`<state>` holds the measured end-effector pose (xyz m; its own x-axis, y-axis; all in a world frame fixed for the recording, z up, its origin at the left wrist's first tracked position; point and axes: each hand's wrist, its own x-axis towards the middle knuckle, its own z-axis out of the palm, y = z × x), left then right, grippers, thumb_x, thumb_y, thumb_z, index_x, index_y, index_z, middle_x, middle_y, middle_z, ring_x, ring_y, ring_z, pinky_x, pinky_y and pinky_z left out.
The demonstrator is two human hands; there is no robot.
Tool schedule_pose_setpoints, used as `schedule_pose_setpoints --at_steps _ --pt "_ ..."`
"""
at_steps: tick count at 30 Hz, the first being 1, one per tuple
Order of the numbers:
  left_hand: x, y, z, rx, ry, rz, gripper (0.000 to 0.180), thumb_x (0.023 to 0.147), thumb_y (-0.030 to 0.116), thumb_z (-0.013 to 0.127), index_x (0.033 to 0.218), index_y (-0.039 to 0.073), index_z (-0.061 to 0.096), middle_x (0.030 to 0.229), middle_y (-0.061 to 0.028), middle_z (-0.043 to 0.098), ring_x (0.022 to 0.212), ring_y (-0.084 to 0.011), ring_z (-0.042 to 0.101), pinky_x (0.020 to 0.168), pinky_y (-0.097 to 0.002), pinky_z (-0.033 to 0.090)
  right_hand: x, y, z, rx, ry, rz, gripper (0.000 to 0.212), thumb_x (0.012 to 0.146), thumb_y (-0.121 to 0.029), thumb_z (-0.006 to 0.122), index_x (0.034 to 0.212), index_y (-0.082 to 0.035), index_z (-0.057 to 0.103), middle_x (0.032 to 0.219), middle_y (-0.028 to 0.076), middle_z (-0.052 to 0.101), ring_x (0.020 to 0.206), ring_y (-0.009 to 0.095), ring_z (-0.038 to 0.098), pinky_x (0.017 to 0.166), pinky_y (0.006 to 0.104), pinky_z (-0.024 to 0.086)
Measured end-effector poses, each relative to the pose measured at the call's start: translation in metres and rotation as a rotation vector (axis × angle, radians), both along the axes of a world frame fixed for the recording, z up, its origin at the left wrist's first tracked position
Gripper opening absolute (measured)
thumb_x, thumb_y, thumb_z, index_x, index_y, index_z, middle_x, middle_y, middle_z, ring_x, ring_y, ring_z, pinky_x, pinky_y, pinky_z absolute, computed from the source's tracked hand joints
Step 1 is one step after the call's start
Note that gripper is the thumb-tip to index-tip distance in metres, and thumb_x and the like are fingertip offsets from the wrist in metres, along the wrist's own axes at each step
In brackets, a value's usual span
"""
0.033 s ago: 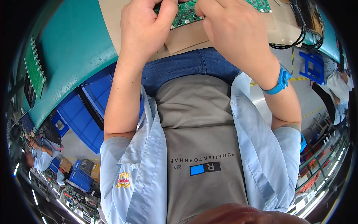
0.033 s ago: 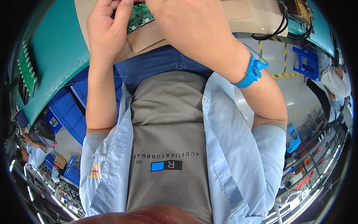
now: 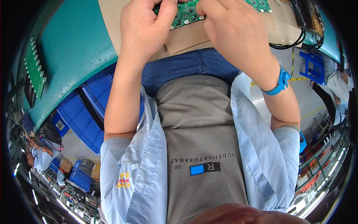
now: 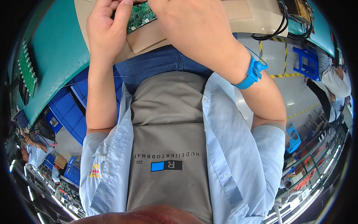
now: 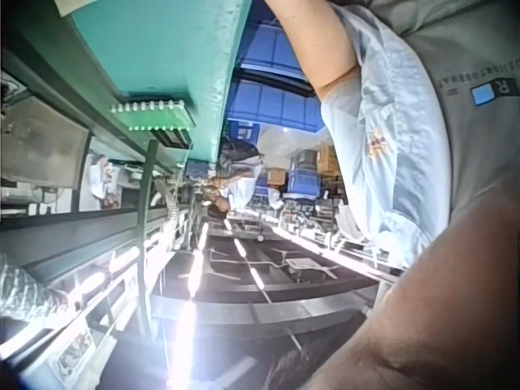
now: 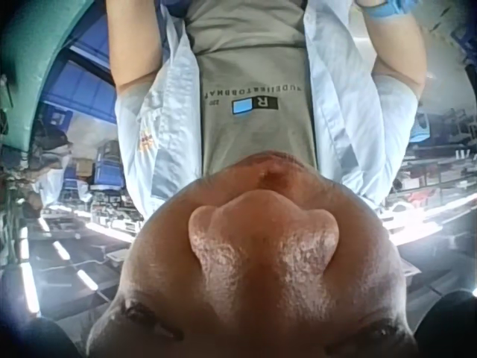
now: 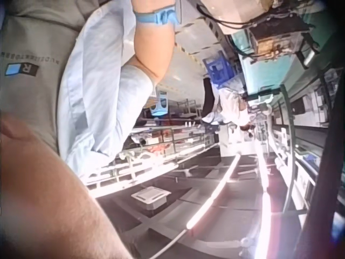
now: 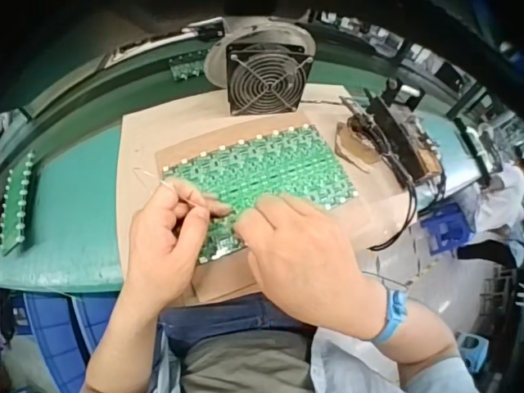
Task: The recorder is assembling and soldering components onto a large panel of printed circuit boards.
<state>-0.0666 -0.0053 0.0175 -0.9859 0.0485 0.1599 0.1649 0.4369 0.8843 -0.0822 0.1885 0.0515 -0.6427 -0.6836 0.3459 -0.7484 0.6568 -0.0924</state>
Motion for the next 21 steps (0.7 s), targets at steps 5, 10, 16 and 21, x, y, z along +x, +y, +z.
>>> schedule_pose_setpoints --at_steps 5,10,16,21 --pt "0.000 0.002 -0.004 0.095 0.031 -0.001 0.010 0.093 -0.003 0.051 0.101 0.000 0.057 0.095 -0.0106 0.072 0.072 -0.0104 0.057 0.067 -0.0195 0.045 0.008 0.002 0.002 -0.275 -0.064 0.006 0.011 0.079 -0.004 0.065 0.088 -0.007 0.060 0.090 0.009 0.057 0.080 0.027 0.055 0.075 0.0322 0.047" --pt "0.003 0.005 0.014 0.010 0.035 -0.034 0.010 0.093 -0.003 0.052 0.101 0.000 0.057 0.097 -0.0118 0.071 0.077 -0.0130 0.060 0.071 -0.0211 0.048 0.000 -0.001 -0.017 -0.630 0.034 0.168 0.012 0.079 -0.004 0.066 0.089 -0.007 0.061 0.091 0.009 0.056 0.082 0.027 0.054 0.078 0.0328 0.046" --pt "-0.002 0.004 -0.003 0.051 0.163 -0.080 0.009 0.092 -0.004 0.052 0.099 0.001 0.056 0.094 -0.0114 0.071 0.079 -0.0145 0.061 0.075 -0.0230 0.049 -0.008 0.003 -0.036 -0.546 0.106 0.175 0.012 0.080 -0.004 0.066 0.091 -0.007 0.062 0.094 0.009 0.056 0.085 0.026 0.054 0.080 0.0330 0.046" --pt "0.003 0.003 -0.009 0.153 0.109 -0.066 0.020 0.092 0.002 0.058 0.112 -0.001 0.056 0.110 -0.0174 0.067 0.096 -0.0213 0.063 0.089 -0.0293 0.051 0.001 0.006 -0.006 -0.258 -0.116 0.083 0.014 0.081 -0.003 0.066 0.094 -0.007 0.063 0.095 0.008 0.057 0.085 0.026 0.054 0.080 0.0320 0.045"
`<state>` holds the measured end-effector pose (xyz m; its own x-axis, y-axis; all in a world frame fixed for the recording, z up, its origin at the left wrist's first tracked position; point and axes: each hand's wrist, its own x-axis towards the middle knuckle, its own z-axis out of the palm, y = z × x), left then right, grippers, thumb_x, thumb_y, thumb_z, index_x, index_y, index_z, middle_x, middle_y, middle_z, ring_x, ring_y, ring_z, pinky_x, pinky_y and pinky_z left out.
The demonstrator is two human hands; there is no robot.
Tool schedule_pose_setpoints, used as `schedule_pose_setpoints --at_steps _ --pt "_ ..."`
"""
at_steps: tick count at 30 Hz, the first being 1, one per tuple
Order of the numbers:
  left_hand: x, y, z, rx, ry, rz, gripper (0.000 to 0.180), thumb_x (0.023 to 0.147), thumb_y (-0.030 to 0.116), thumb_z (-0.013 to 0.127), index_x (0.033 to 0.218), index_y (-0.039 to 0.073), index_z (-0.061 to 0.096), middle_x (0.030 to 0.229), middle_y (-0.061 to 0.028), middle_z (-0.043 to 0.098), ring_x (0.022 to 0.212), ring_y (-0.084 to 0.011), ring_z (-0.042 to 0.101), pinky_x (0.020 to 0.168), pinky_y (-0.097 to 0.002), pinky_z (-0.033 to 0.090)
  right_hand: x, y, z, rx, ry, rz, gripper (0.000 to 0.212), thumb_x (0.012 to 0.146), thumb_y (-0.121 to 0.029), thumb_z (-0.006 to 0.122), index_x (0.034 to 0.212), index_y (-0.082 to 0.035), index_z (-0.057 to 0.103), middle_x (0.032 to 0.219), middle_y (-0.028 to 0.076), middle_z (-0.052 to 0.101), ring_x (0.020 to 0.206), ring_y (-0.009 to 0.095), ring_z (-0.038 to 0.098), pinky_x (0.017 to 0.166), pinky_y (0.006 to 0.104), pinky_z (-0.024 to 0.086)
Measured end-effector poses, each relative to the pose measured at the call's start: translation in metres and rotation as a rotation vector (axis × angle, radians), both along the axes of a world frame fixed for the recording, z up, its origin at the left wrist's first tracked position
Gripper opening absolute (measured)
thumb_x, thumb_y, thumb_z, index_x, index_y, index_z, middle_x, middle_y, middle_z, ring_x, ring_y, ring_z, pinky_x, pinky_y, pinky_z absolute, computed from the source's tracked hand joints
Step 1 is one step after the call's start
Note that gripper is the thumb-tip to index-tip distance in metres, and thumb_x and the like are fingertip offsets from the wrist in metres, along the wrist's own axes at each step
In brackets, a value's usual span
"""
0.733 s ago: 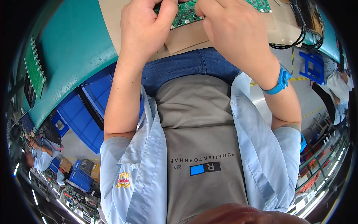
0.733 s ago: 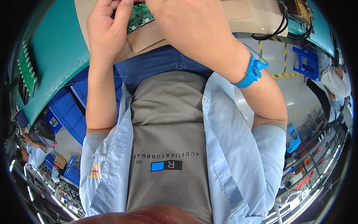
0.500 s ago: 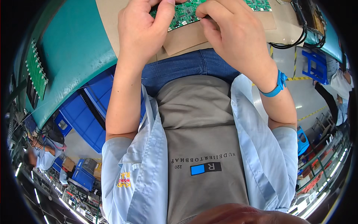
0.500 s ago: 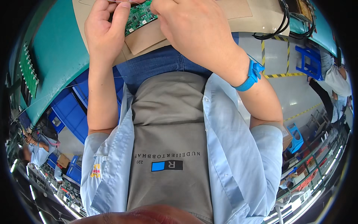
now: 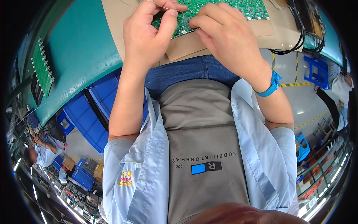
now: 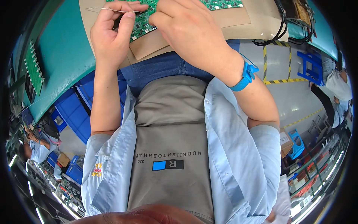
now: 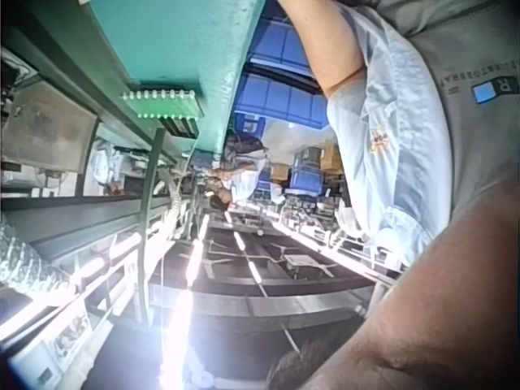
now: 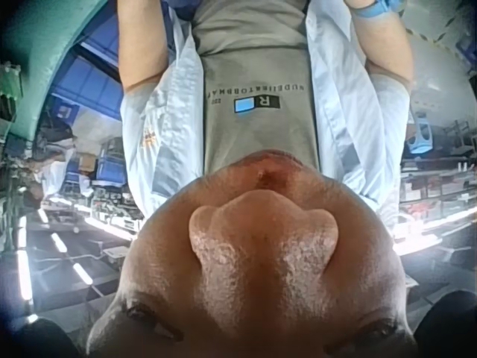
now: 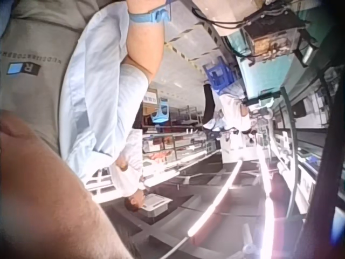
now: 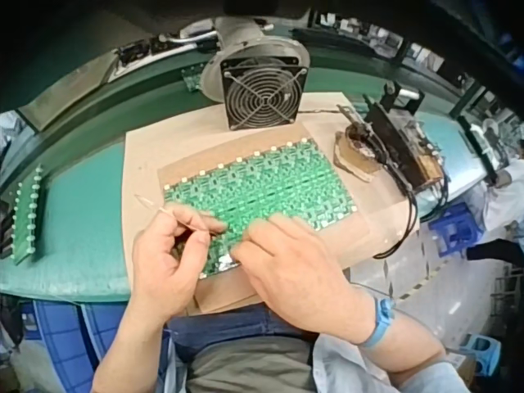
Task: The recorder is assembling and soldering components onto a large panel of printed circuit boards.
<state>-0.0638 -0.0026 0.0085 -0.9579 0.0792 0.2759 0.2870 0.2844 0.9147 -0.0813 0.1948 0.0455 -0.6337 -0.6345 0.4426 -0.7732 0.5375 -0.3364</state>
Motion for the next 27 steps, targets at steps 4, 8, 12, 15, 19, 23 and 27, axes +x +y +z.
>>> schedule_pose_setpoints --at_steps 4,8,12,15,19,23,27 --pt "0.007 0.004 0.012 0.104 0.281 0.183 0.015 0.084 -0.008 0.053 0.094 0.004 0.053 0.105 -0.0187 0.074 0.103 -0.0263 0.068 0.089 -0.0309 0.052 -0.010 0.000 -0.011 -0.074 0.207 0.132 0.024 0.075 -0.004 0.068 0.097 -0.011 0.067 0.087 -0.002 0.061 0.073 0.020 0.054 0.074 0.0312 0.045" --pt "0.009 -0.009 0.015 0.212 0.552 0.247 0.016 0.079 -0.010 0.052 0.085 0.005 0.054 0.094 -0.0133 0.073 0.091 -0.0240 0.068 0.081 -0.0304 0.053 -0.013 -0.002 0.003 -0.169 0.194 0.174 0.029 0.073 -0.002 0.069 0.101 -0.011 0.068 0.089 -0.003 0.063 0.076 0.019 0.055 0.076 0.0303 0.045" --pt "0.024 -0.025 0.027 0.260 0.518 0.285 0.019 0.077 -0.012 0.050 0.084 0.004 0.056 0.093 -0.0129 0.071 0.082 -0.0218 0.065 0.075 -0.0291 0.052 -0.013 0.000 0.028 -0.204 0.080 0.174 0.023 0.077 -0.002 0.068 0.099 -0.009 0.066 0.092 0.002 0.060 0.081 0.022 0.054 0.079 0.0309 0.044" --pt "0.031 -0.036 0.036 0.177 0.366 0.281 0.022 0.076 -0.012 0.055 0.092 0.003 0.062 0.098 -0.0132 0.070 0.074 -0.0173 0.060 0.069 -0.0260 0.050 -0.014 0.000 0.042 -0.211 -0.030 0.167 0.015 0.081 -0.003 0.066 0.095 -0.007 0.064 0.095 0.008 0.057 0.084 0.025 0.053 0.080 0.0317 0.044" --pt "0.039 -0.031 0.055 -0.226 0.133 0.187 0.028 0.074 -0.001 0.077 0.101 0.005 0.072 0.099 -0.0076 0.071 0.072 -0.0124 0.059 0.064 -0.0235 0.048 -0.017 -0.002 0.048 -0.232 -0.002 0.170 0.015 0.081 -0.003 0.067 0.095 -0.007 0.065 0.094 0.008 0.058 0.084 0.025 0.053 0.081 0.0324 0.043" --pt "0.033 -0.027 0.044 -0.338 0.316 0.228 0.027 0.071 0.007 0.084 0.096 0.008 0.075 0.098 -0.0048 0.071 0.073 -0.0117 0.061 0.064 -0.0234 0.048 -0.017 -0.006 0.052 -0.245 0.016 0.179 0.015 0.081 -0.003 0.068 0.095 -0.007 0.065 0.094 0.007 0.058 0.084 0.025 0.053 0.082 0.0331 0.043" --pt "0.035 -0.023 0.046 -0.366 0.356 0.262 0.025 0.069 0.009 0.086 0.092 0.010 0.077 0.097 -0.0034 0.071 0.075 -0.0127 0.063 0.064 -0.0240 0.049 -0.018 -0.008 0.053 -0.253 0.032 0.181 0.015 0.080 -0.003 0.069 0.095 -0.007 0.066 0.093 0.007 0.059 0.084 0.025 0.053 0.083 0.0338 0.043"
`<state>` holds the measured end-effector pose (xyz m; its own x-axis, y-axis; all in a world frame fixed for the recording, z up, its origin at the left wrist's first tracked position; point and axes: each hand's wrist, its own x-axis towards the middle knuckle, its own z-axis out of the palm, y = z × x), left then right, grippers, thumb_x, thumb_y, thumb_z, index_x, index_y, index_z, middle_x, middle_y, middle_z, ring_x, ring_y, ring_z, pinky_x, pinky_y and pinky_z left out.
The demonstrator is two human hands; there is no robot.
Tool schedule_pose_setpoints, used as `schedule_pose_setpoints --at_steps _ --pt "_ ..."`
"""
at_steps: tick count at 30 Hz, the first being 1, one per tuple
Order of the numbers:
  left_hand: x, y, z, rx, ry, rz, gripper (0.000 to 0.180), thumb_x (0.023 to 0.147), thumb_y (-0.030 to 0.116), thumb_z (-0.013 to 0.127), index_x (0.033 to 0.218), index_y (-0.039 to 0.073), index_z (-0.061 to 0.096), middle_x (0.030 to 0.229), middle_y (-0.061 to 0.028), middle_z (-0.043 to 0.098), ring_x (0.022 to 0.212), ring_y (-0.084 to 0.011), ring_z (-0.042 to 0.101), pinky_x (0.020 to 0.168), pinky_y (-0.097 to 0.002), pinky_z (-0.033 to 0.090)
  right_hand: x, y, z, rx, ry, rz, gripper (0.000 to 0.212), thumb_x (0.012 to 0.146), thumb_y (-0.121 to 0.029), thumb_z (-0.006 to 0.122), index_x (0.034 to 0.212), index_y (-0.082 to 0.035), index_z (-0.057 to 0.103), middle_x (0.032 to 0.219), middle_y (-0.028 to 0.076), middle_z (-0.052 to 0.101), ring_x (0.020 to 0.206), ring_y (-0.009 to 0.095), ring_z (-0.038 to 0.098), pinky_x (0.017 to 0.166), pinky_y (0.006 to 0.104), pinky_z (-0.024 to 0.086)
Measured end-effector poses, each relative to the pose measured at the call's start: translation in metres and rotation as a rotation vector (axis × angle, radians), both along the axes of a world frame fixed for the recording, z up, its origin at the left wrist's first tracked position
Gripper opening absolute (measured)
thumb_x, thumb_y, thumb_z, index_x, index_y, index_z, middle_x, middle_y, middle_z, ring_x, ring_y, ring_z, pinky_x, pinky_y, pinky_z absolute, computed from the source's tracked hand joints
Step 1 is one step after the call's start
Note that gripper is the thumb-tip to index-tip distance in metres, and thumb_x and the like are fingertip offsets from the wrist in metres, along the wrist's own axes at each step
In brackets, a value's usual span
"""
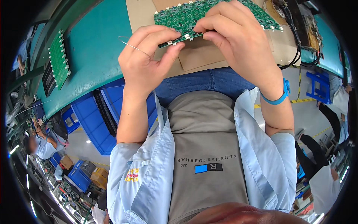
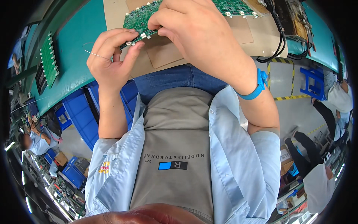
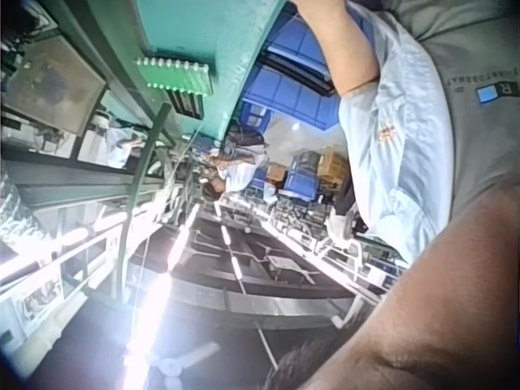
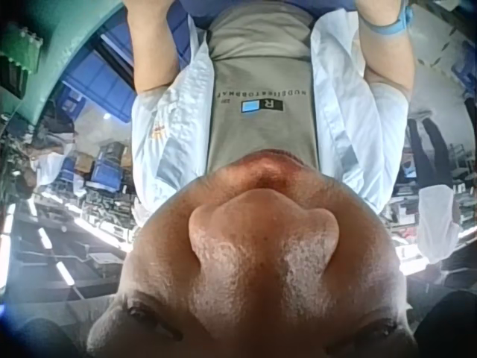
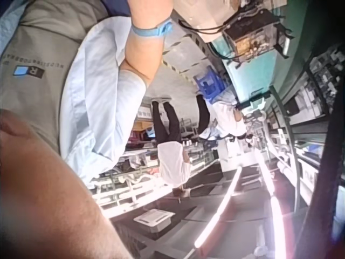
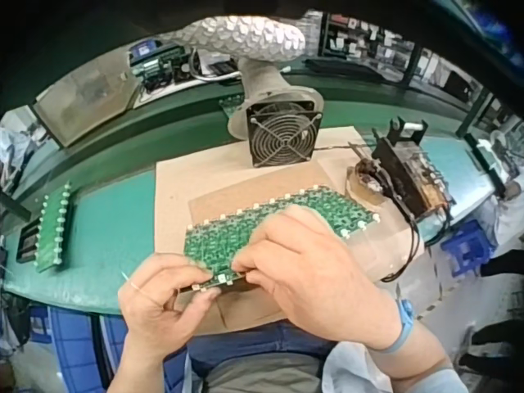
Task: The recorder is assembling and soldering components onto a large panel of printed circuit boards.
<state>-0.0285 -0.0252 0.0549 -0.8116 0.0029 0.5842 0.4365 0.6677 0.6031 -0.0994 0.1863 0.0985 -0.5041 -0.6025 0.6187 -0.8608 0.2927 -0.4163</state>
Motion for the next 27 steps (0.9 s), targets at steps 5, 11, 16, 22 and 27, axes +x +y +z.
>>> schedule_pose_setpoints --at_steps 5,11,16,22,27 --pt "0.007 0.005 0.007 0.035 -0.029 0.004 0.024 0.069 0.008 0.086 0.091 0.010 0.077 0.095 -0.0019 0.071 0.073 -0.0124 0.062 0.063 -0.0236 0.048 0.003 -0.006 0.003 -0.007 -0.002 0.009 0.014 0.080 -0.004 0.069 0.094 -0.007 0.066 0.092 0.006 0.059 0.084 0.025 0.052 0.084 0.0341 0.043" --pt "0.005 0.005 0.030 0.123 -0.245 -0.128 0.025 0.069 0.006 0.086 0.092 0.008 0.076 0.089 0.0007 0.069 0.062 -0.0086 0.049 0.055 -0.0221 0.038 0.008 0.001 -0.007 -0.039 -0.054 -0.016 0.013 0.080 -0.005 0.068 0.092 -0.007 0.065 0.091 0.005 0.059 0.083 0.024 0.052 0.085 0.0340 0.043" --pt "-0.004 0.011 0.047 0.029 -0.367 -0.171 0.023 0.071 0.004 0.084 0.091 0.006 0.075 0.090 0.0004 0.067 0.058 -0.0057 0.039 0.052 -0.0188 0.030 0.008 0.022 -0.030 -0.105 -0.105 -0.079 0.011 0.079 -0.005 0.067 0.090 -0.007 0.065 0.089 0.005 0.059 0.082 0.023 0.051 0.086 0.0340 0.043" --pt "-0.015 0.027 0.055 -0.066 -0.443 -0.218 0.021 0.071 -0.001 0.079 0.090 0.005 0.073 0.089 0.0005 0.064 0.058 -0.0055 0.037 0.055 -0.0183 0.030 0.012 0.029 -0.042 -0.161 -0.137 -0.121 0.010 0.079 -0.006 0.067 0.088 -0.007 0.065 0.088 0.004 0.059 0.081 0.022 0.051 0.087 0.0339 0.042" --pt "-0.019 0.024 0.047 -0.081 -0.434 -0.237 0.020 0.068 0.004 0.078 0.087 0.007 0.073 0.075 0.0031 0.058 0.052 -0.0075 0.032 0.049 -0.0237 0.026 0.015 0.021 -0.037 -0.180 -0.156 -0.116 0.008 0.079 -0.007 0.066 0.086 -0.007 0.064 0.086 0.003 0.059 0.080 0.021 0.050 0.088 0.0338 0.042"
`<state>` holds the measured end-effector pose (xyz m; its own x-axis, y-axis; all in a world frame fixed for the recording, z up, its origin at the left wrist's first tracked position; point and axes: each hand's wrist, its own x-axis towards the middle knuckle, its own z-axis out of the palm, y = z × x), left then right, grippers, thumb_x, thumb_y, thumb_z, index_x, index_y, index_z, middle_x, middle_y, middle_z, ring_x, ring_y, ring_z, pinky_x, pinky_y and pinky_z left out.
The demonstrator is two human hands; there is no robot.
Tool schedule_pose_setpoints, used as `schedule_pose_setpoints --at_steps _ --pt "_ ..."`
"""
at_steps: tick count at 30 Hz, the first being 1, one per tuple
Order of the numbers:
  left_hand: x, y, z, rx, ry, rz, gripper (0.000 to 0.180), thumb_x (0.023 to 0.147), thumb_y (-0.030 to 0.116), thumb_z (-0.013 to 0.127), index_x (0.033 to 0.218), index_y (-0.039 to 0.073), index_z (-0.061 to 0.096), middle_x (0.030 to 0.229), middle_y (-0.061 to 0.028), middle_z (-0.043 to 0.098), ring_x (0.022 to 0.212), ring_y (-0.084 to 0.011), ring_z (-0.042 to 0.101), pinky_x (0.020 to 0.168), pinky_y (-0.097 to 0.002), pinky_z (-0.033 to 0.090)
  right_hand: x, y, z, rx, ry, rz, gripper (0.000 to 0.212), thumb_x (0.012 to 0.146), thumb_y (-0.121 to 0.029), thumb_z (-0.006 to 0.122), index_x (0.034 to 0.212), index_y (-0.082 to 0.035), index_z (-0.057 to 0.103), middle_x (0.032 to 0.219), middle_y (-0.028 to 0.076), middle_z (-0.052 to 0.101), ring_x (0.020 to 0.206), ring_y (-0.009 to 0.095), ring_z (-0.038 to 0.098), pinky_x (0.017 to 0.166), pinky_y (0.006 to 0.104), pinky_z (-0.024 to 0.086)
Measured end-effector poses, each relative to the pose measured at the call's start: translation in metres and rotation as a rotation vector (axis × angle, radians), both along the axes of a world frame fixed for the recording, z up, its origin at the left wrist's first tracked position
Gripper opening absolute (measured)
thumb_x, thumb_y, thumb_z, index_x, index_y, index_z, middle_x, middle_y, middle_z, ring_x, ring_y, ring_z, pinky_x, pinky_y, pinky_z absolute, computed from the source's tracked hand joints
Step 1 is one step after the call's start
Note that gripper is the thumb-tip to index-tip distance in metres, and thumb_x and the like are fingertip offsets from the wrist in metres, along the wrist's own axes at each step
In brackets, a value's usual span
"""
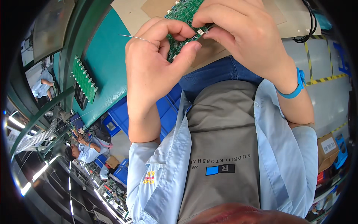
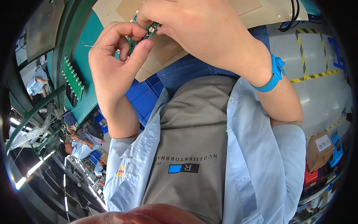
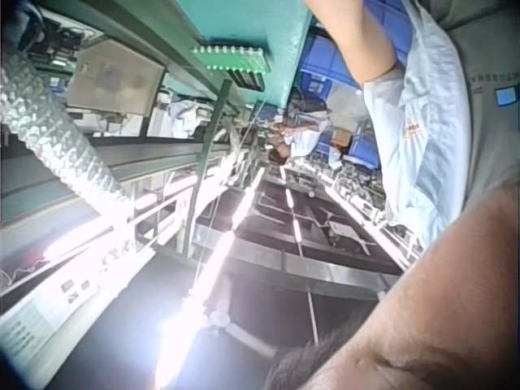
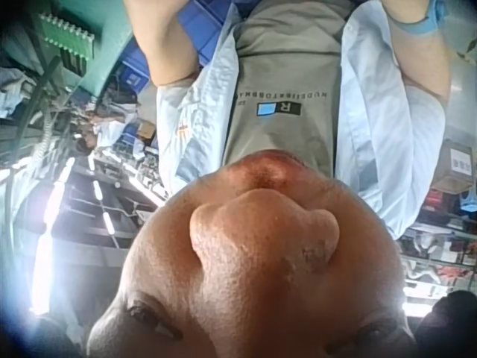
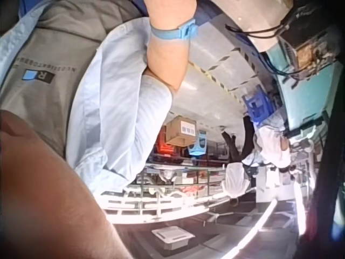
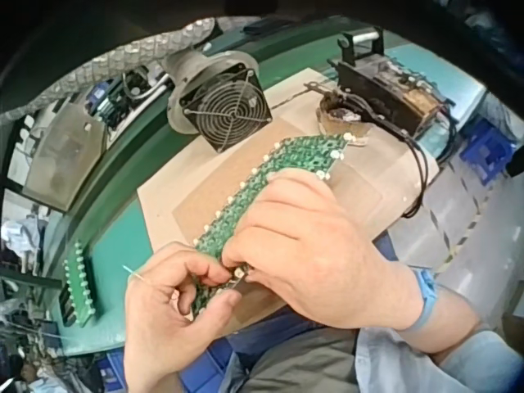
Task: The recorder is assembling and soldering components onto a large panel of printed circuit boards.
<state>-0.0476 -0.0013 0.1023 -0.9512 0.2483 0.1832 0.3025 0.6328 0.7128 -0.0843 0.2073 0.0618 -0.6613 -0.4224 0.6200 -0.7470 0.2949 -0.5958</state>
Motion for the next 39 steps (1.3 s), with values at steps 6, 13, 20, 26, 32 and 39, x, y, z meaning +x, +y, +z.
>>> schedule_pose_setpoints --at_steps 6,13,20,26,32,39 --pt "0.000 0.004 -0.005 -0.009 0.007 -0.013 0.019 0.068 0.002 0.076 0.086 0.006 0.071 0.074 0.0025 0.057 0.051 -0.0083 0.032 0.048 -0.0242 0.027 0.001 -0.002 0.002 -0.001 -0.017 0.030 0.007 0.078 -0.008 0.066 0.085 -0.007 0.064 0.085 0.003 0.059 0.079 0.020 0.050 0.088 0.0338 0.042" --pt "0.001 0.008 -0.005 -0.103 0.039 -0.033 0.018 0.069 0.002 0.074 0.086 0.006 0.067 0.074 0.0008 0.056 0.055 -0.0113 0.039 0.051 -0.0264 0.033 0.003 -0.005 -0.005 -0.035 -0.044 0.034 0.006 0.079 -0.008 0.065 0.085 -0.008 0.064 0.084 0.003 0.059 0.079 0.020 0.049 0.088 0.0333 0.042" --pt "0.001 0.012 -0.007 -0.204 0.054 -0.048 0.020 0.070 0.002 0.072 0.087 0.006 0.063 0.078 -0.0017 0.058 0.065 -0.0169 0.051 0.057 -0.0292 0.042 0.001 -0.009 -0.010 -0.076 -0.004 0.002 0.008 0.080 -0.009 0.065 0.087 -0.008 0.065 0.084 0.003 0.059 0.079 0.020 0.050 0.087 0.0325 0.042" --pt "0.004 0.015 -0.003 -0.284 0.063 -0.046 0.023 0.069 0.003 0.073 0.089 0.007 0.062 0.082 -0.0024 0.058 0.067 -0.0190 0.055 0.058 -0.0304 0.045 0.001 -0.011 -0.012 -0.121 0.078 -0.058 0.011 0.080 -0.010 0.065 0.090 -0.008 0.065 0.085 0.004 0.060 0.080 0.020 0.052 0.085 0.0315 0.042" --pt "0.008 0.021 -0.006 -0.323 0.107 -0.011 0.025 0.067 0.003 0.073 0.088 0.008 0.060 0.085 -0.0025 0.057 0.066 -0.0202 0.055 0.057 -0.0310 0.045 0.002 -0.013 -0.013 -0.169 0.156 -0.112 0.013 0.080 -0.011 0.066 0.093 -0.007 0.066 0.086 0.004 0.062 0.081 0.020 0.054 0.083 0.0306 0.041" --pt "0.011 0.021 -0.017 -0.359 0.197 0.003 0.026 0.066 0.003 0.073 0.086 0.009 0.058 0.087 -0.0029 0.056 0.065 -0.0219 0.053 0.055 -0.0317 0.044 0.005 -0.014 -0.013 -0.161 0.181 -0.139 0.015 0.080 -0.011 0.066 0.094 -0.007 0.066 0.087 0.005 0.063 0.082 0.020 0.055 0.082 0.0302 0.042"
